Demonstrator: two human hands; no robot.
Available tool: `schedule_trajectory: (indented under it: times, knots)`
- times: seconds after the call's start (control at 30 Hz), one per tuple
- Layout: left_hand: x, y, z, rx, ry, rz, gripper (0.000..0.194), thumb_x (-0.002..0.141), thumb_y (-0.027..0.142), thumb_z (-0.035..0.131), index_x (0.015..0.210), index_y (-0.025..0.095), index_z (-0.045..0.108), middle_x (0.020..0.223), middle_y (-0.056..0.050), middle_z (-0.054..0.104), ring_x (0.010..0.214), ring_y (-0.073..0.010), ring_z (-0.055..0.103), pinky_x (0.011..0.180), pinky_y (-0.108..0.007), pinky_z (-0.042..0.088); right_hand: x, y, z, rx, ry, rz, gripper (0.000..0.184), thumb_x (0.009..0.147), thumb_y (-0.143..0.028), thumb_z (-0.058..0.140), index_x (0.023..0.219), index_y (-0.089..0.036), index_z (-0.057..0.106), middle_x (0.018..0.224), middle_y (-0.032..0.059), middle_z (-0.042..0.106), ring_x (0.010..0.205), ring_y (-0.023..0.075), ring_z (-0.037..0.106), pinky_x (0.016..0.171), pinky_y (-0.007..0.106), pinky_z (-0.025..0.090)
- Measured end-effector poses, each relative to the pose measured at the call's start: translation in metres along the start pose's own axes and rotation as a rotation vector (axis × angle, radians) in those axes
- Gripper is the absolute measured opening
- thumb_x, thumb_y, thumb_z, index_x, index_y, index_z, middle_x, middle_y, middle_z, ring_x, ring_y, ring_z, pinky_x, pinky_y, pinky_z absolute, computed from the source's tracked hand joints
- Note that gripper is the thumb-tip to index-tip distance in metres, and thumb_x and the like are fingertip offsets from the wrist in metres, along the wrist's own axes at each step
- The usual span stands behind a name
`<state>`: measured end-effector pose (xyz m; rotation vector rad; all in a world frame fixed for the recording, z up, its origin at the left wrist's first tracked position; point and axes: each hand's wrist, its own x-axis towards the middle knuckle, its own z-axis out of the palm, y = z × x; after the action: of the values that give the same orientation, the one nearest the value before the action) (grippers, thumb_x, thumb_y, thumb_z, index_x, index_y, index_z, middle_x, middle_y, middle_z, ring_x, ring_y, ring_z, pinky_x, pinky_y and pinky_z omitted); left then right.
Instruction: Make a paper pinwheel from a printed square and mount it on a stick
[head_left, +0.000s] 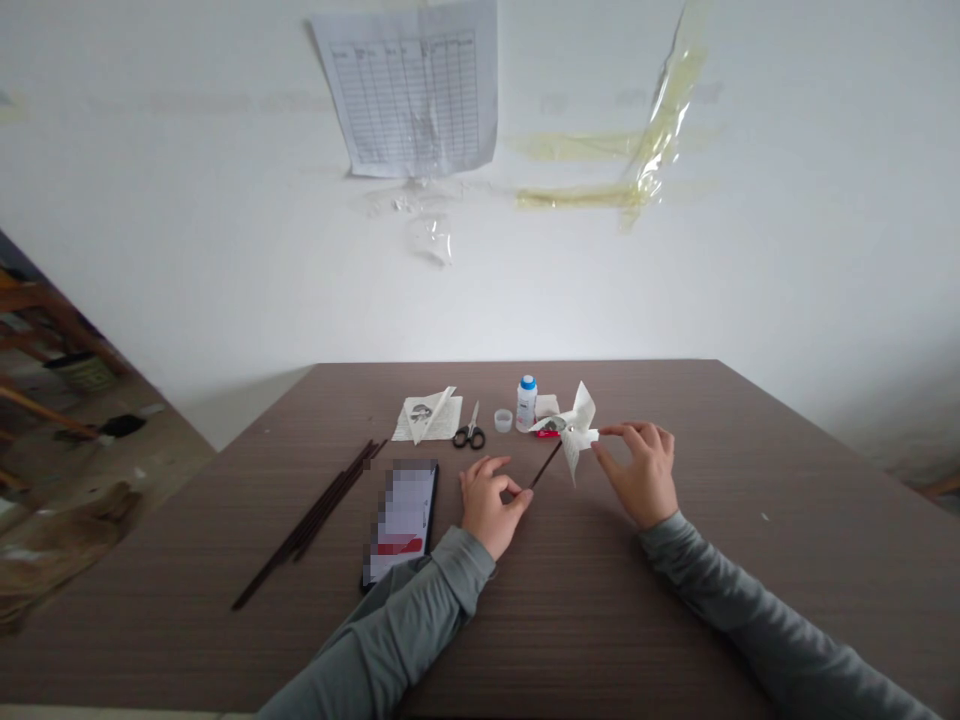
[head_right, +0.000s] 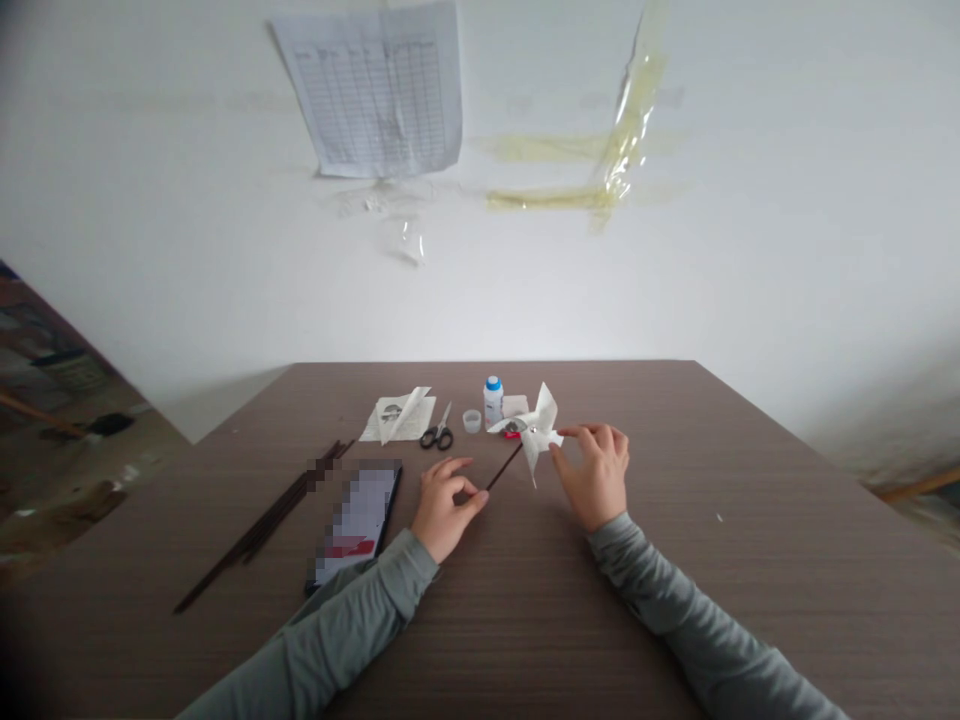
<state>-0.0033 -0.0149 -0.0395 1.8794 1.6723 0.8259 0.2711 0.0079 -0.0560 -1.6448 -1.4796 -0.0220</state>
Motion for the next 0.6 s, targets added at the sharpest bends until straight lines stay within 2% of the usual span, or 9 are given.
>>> schedule_trajectory:
  times: [0.07,0.13,0.27,0.37,0.5,0.6]
  knots:
    - [0.000,-0.002,0.007,-0.048,0.058,0.010,0.034,0.099,0.012,0.101,0.073,0.026,0.084,0.161,-0.011,0.094,0.171,-0.0450,0.072,0.152,-0.083,0.047,-0.018,-0.008,0.002,0.015,0.016,-0.064,0.042,0.111,-0.062,0.070,0.107,-0.033,0.100,0.129,0.0186,0.086,0.140,0.0478,0.066,0.123,0.066,0.055]
    - [0.000,-0.003,0.014,-0.092,0.119,0.018,0.035,0.097,0.009,0.102,0.071,0.025,0.083,0.156,-0.013,0.095,0.165,-0.0449,0.077,0.150,-0.083,0.049,-0.032,-0.014,0.009,0.057,0.048,-0.127,0.055,0.114,-0.073,0.068,0.095,-0.032,0.100,0.119,0.0173,0.085,0.132,0.0458,0.066,0.115,0.063,0.055]
    - [-0.001,-0.004,0.027,-0.156,0.162,0.042,0.037,0.096,0.008,0.102,0.070,0.024,0.082,0.152,-0.014,0.096,0.160,-0.0441,0.080,0.149,-0.084,0.050,-0.046,-0.020,0.025,0.090,0.026,-0.141,0.071,0.119,-0.084,0.063,0.087,-0.033,0.102,0.113,0.0174,0.083,0.125,0.0440,0.067,0.108,0.060,0.054]
    - [-0.004,0.000,0.033,-0.174,0.154,0.054,0.035,0.097,0.010,0.104,0.072,0.025,0.084,0.153,-0.013,0.096,0.159,-0.0433,0.080,0.149,-0.083,0.051,-0.045,-0.021,0.029,0.069,-0.016,-0.081,0.061,0.116,-0.080,0.074,0.089,-0.034,0.103,0.117,0.0178,0.083,0.128,0.0454,0.067,0.108,0.061,0.055]
    - [-0.007,0.010,0.037,-0.145,0.113,0.038,0.035,0.097,0.009,0.105,0.073,0.024,0.086,0.158,-0.014,0.094,0.163,-0.0443,0.078,0.151,-0.085,0.048,-0.040,-0.021,0.028,0.038,-0.072,-0.001,0.033,0.107,-0.060,0.094,0.091,-0.033,0.104,0.123,0.0171,0.082,0.135,0.0470,0.067,0.114,0.065,0.058]
    - [-0.009,0.017,0.036,-0.120,0.070,0.039,0.031,0.098,0.010,0.106,0.077,0.025,0.089,0.161,-0.014,0.093,0.166,-0.0454,0.076,0.152,-0.088,0.046,-0.037,-0.020,0.027,0.067,-0.096,0.032,0.025,0.103,-0.052,0.097,0.089,-0.033,0.103,0.121,0.0165,0.082,0.136,0.0472,0.068,0.117,0.066,0.059]
